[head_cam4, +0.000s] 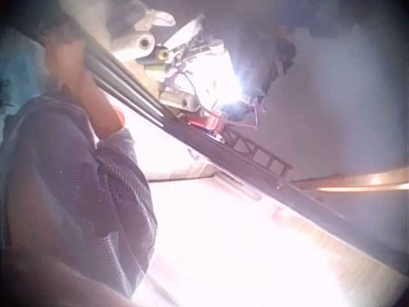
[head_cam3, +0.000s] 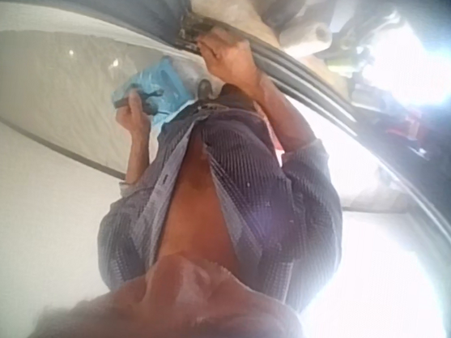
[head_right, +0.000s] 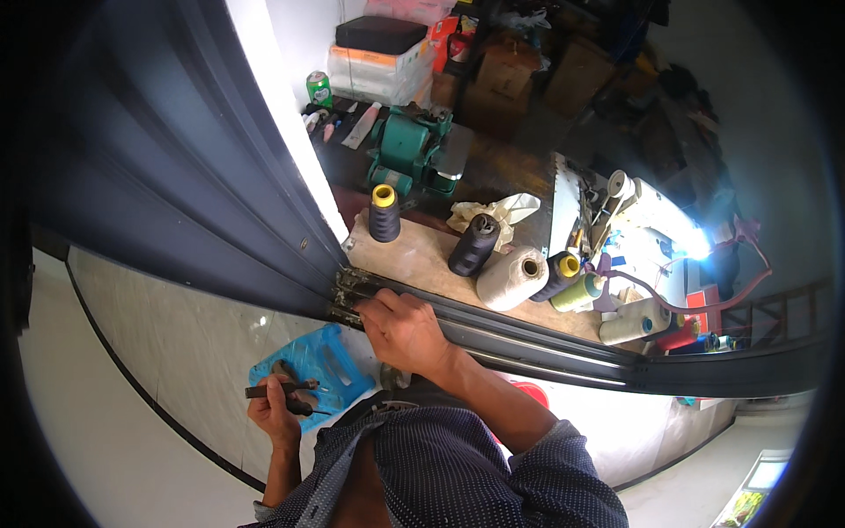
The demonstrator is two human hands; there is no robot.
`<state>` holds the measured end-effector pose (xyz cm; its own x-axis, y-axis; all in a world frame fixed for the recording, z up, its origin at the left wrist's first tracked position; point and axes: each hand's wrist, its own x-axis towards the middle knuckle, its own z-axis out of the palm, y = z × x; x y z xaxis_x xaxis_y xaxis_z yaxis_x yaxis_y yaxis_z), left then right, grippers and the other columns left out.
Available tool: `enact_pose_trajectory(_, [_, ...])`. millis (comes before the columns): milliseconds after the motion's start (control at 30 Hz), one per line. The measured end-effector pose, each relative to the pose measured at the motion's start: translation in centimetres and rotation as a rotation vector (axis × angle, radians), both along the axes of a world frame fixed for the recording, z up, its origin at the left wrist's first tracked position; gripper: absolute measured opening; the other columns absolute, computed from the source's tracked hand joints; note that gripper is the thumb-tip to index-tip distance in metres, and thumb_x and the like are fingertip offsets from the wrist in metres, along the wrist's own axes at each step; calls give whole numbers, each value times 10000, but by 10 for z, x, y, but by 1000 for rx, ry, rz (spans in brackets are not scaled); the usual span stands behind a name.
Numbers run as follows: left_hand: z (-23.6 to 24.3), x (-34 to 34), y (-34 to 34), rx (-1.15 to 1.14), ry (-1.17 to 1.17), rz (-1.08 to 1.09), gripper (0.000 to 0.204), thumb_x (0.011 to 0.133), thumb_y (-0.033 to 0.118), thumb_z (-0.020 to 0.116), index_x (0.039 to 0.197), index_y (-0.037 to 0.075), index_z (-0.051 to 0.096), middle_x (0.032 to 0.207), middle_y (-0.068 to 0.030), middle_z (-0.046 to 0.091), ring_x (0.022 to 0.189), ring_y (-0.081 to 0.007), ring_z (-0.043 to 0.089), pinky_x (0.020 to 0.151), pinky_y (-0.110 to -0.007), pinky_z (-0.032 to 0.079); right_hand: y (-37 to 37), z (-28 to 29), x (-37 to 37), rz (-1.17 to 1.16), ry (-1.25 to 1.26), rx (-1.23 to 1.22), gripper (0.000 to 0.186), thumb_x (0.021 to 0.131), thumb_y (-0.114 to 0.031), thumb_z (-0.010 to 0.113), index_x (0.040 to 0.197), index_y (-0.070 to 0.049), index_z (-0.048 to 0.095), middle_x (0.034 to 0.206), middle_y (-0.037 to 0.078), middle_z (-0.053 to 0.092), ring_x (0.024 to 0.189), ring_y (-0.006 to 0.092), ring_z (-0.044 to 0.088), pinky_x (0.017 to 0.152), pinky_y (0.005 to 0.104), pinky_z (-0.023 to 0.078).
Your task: The person uses a screwdriver to work on the lower track of a window frame, repeatedly inserting and turning the tool. They move a blue stool and a red bucket to adjust their position, then continue manipulating the window track with the screwdriver.
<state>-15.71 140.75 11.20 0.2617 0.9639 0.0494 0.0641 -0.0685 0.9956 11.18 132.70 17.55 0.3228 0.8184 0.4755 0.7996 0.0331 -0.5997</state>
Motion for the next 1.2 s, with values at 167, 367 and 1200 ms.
enact_pose_trajectory(167, [-6,-20,-23,-34,10,41,294,1026,223,589,882,-19,673,674,-24,598,597,-83,538,554,-237,415,-1,-1,-1,3,0,0,121,834,-12,684,945,-30,728,829,119,652,701,315,658,645,386,550])
enact_pose_trajectory(367, [1,-46,-56,-65,14,147,301,1027,228,580,872,-19,655,682,-31,588,587,-85,528,535,-250,429,-3,-7,-1,8,190,47,137,850,9,686,977,-6,733,832,109,650,665,216,640,607,315,511])
enact_pose_trajectory(1200, [6,-27,-78,-121,58,14,293,993,222,619,871,-30,705,628,-37,615,548,-99,564,519,-264,428,22,27,15,301,-180,-422,363,800,-35,596,1086,-172,773,994,163,629,961,356,664,853,479,524])
